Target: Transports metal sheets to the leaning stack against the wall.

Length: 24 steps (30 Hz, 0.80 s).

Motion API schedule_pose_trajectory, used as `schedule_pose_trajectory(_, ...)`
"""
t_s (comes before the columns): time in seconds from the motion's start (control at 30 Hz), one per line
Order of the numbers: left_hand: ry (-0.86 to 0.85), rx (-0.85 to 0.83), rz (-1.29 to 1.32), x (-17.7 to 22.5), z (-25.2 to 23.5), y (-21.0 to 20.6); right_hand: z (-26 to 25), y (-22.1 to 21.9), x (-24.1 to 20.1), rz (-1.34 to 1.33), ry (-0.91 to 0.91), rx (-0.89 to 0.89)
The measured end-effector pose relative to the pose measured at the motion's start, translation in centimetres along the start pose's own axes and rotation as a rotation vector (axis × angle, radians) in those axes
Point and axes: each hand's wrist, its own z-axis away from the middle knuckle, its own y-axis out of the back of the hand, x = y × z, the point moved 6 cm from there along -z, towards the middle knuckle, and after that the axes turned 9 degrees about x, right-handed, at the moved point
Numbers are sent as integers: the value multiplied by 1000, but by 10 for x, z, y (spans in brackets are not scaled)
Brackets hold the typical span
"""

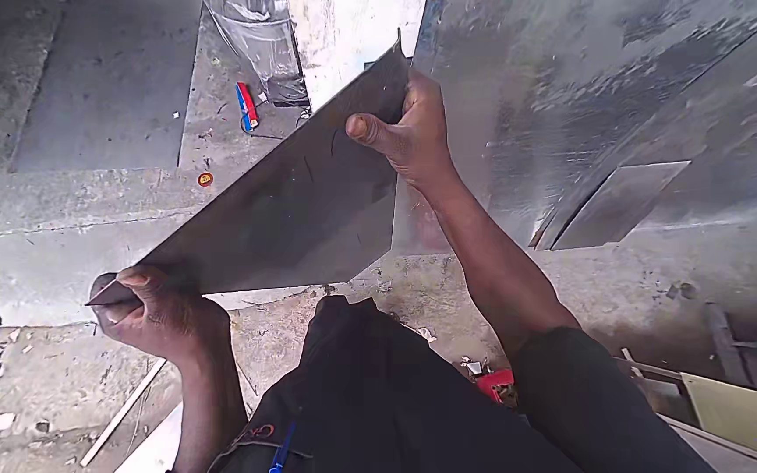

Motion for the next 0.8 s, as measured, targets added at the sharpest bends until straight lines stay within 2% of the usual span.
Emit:
schedule_pose_trajectory(0.1, -73, 132, -58, 17, 0, 34, -38, -49, 0, -81, 14, -184)
schedule_pose_trajectory(0.23, -106, 313, -111, 14, -5, 47, -67, -98, 22, -107, -48, -335)
schedule_pose_trajectory(0.37, -154, 297, -112, -19, -43, 48, -86, -134, 57, -97, -60, -377)
schedule_pose_trajectory(0.57, -82, 295, -84, -61, -75, 32, -108, -170, 117, -150, -112, -424)
schedule_pose_trajectory(0.7, -48, 333, -112, -70, -83, 39, -112, -182, 129, -139, -148, -437)
schedule_pose_trajectory(0.8, -55, 368, -212, -50, -86, 29, -122, -184, 117, -76, -175, -434)
